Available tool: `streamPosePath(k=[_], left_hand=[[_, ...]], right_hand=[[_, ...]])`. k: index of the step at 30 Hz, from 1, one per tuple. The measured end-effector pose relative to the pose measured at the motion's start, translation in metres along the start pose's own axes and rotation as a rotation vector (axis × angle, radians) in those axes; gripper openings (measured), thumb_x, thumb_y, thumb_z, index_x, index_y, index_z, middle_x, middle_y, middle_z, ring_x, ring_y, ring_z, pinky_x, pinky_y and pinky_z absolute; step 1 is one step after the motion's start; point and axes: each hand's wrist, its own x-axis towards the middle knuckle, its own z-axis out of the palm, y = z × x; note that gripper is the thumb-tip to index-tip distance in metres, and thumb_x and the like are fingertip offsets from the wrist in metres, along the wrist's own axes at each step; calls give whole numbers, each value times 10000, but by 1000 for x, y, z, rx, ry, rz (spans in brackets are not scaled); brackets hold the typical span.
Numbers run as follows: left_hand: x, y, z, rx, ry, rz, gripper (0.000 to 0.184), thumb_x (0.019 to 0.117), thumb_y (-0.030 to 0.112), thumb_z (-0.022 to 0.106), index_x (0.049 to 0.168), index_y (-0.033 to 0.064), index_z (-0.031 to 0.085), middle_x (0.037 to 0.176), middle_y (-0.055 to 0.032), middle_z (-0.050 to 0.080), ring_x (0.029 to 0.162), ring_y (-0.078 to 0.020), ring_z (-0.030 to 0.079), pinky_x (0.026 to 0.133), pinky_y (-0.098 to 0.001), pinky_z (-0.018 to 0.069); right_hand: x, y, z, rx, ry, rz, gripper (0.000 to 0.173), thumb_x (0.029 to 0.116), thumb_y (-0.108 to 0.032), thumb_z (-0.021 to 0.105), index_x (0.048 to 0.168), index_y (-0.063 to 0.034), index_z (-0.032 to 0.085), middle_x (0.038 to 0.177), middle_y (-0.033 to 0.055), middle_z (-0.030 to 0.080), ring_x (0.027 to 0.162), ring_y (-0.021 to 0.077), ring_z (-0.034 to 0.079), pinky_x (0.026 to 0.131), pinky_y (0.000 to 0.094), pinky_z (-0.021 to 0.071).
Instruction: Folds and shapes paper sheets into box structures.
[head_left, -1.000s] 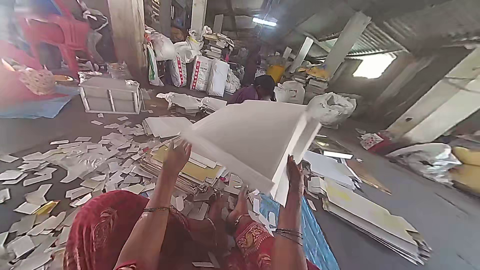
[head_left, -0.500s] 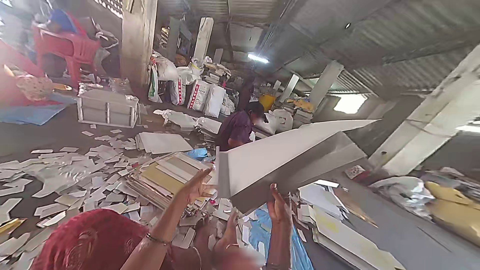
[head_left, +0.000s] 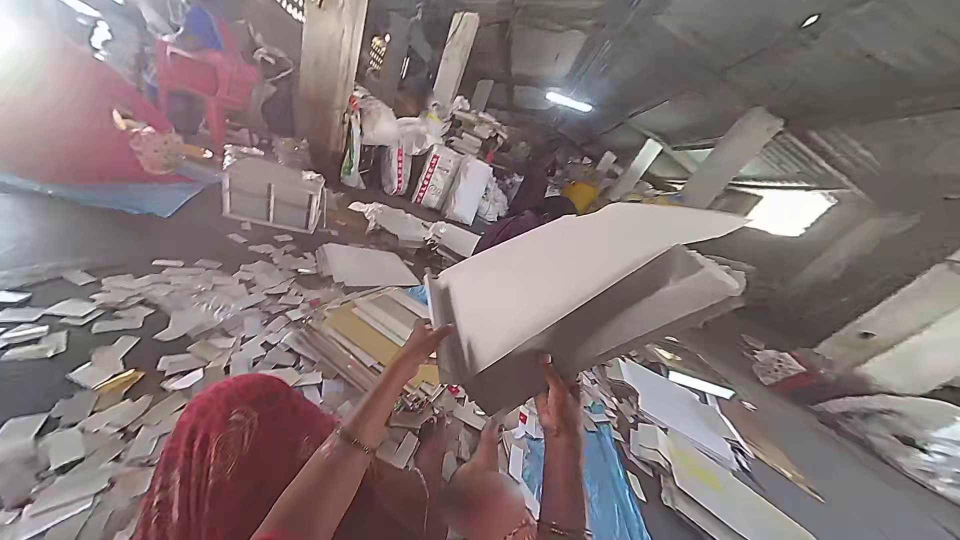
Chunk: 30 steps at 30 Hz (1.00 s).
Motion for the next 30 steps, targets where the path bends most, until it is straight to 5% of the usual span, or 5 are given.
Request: streamPosePath(k=[4,8,14,24,30], left_hand=[[12,-20,3,138,-48,88,653,958,106,643,1499,-32,303,1312,-266,580,1144,-321,636,969,-483,533],[16,-37,8,-88,9,61,398,1019,126,600,1356,-51,486,1131,-206,659,964,-233,683,865,-405,575],[31,-31,-6,-420,147,82,365,1066,228,546,1306,-45,524,1113,-188,666,957,-219,678,840,-380,571],[-12,5,7,-851,-371,288,225,1090,145,420,1289,65,487,1077,-93,709,994,-197,711,898,-387,592],[-28,8,15,-897,-496,365,270,957,218,691,1162,93,568,1031,-68,733,978,-173,715,898,-371,592]], right_hand=[[-9,-8,3,8,-70,-15,295,941,24,550,1210,-80,491,969,-46,712,875,54,713,810,278,627],[-7,-12,3,6,-96,-55,295,929,35,557,1194,-85,507,972,-49,723,883,60,719,823,283,629],[10,-8,-19,25,39,-65,328,984,7,554,1291,-66,467,1061,-2,694,959,94,707,857,324,624],[29,10,-62,149,200,79,210,1050,-99,517,1258,-74,507,1022,5,694,912,79,695,820,305,612],[21,14,-48,14,178,134,225,1058,-158,521,1250,-46,554,993,24,710,876,66,701,775,281,614]])
